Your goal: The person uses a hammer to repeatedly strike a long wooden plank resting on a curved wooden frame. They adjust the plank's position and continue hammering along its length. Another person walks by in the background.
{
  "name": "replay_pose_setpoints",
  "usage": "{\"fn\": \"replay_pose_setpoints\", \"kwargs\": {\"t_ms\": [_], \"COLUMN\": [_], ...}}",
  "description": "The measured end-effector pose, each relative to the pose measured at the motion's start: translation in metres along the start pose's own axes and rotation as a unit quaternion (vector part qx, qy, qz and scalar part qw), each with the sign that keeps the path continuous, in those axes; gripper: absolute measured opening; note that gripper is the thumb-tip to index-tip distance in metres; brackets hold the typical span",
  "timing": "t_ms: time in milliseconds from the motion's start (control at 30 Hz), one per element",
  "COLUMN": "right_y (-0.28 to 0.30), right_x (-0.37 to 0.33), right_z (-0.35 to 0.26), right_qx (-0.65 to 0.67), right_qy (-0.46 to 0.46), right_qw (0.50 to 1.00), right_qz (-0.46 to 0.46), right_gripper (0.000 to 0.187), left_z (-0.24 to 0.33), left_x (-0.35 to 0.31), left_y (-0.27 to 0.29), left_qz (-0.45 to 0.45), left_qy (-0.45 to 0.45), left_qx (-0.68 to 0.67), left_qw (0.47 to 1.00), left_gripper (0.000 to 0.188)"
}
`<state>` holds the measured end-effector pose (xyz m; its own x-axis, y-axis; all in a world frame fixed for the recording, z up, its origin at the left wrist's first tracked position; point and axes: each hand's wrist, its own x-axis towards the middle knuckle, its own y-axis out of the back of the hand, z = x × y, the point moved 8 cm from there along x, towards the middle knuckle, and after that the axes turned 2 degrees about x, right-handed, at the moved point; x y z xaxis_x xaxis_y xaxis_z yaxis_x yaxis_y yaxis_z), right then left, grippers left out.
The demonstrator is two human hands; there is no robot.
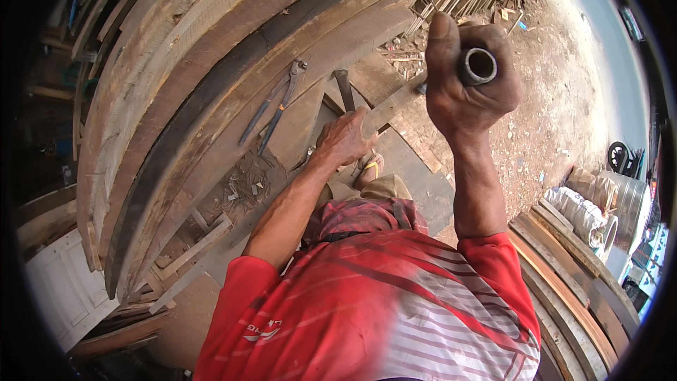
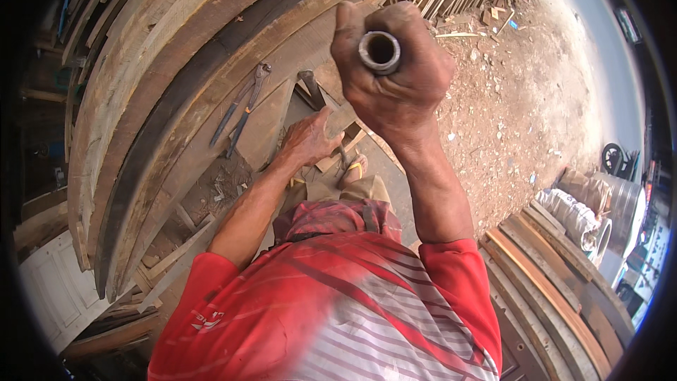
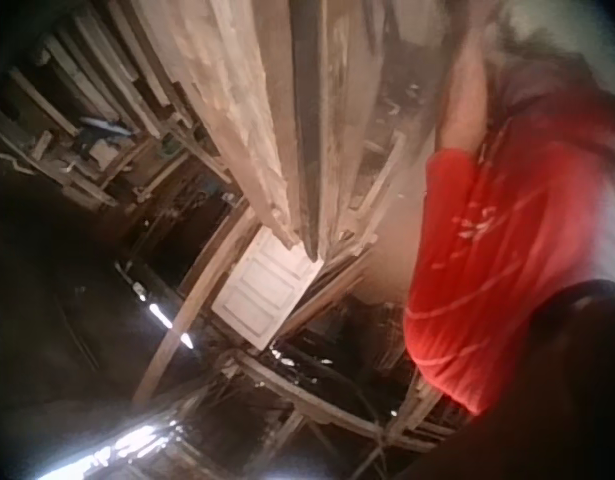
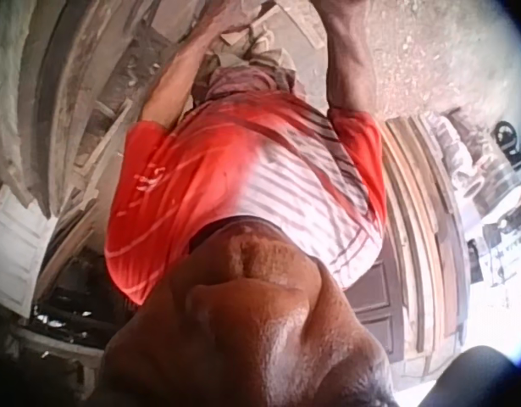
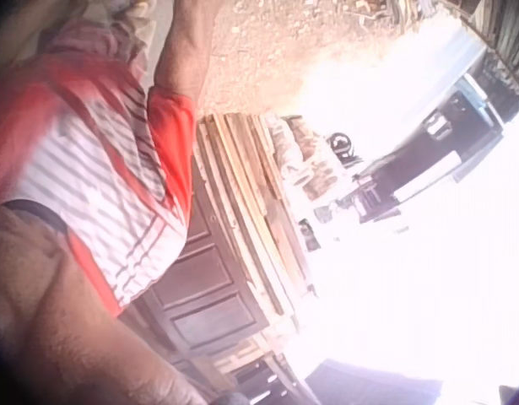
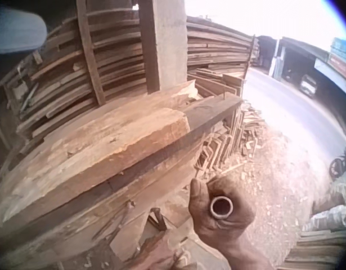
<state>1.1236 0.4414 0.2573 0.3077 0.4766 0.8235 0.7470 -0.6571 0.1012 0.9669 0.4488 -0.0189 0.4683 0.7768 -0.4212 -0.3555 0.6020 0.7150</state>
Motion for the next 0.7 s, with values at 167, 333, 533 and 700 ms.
{"fn": "replay_pose_setpoints", "kwargs": {"t_ms": [167,333,533,700], "right_y": [0.014,0.025,0.062,0.085], "right_x": [0.003,-0.018,-0.039,-0.047], "right_z": [-0.006,-0.048,-0.082,-0.106], "right_qx": [0.010,0.121,0.356,0.467], "right_qy": [0.014,0.110,-0.001,-0.052], "right_qw": [0.999,0.976,0.916,0.861], "right_qz": [-0.036,-0.144,-0.183,-0.193], "right_gripper": [0.020,0.021,0.019,0.021], "left_z": [0.007,0.013,0.043,0.049], "left_x": [-0.004,-0.009,-0.051,-0.080], "left_y": [0.002,0.017,0.032,0.001], "left_qz": [0.006,0.055,0.324,0.269], "left_qy": [0.007,-0.036,-0.204,-0.246], "left_qx": [0.012,0.001,0.015,-0.050], "left_qw": [1.000,0.998,0.924,0.930], "left_gripper": [0.057,0.064,0.072,0.051]}}
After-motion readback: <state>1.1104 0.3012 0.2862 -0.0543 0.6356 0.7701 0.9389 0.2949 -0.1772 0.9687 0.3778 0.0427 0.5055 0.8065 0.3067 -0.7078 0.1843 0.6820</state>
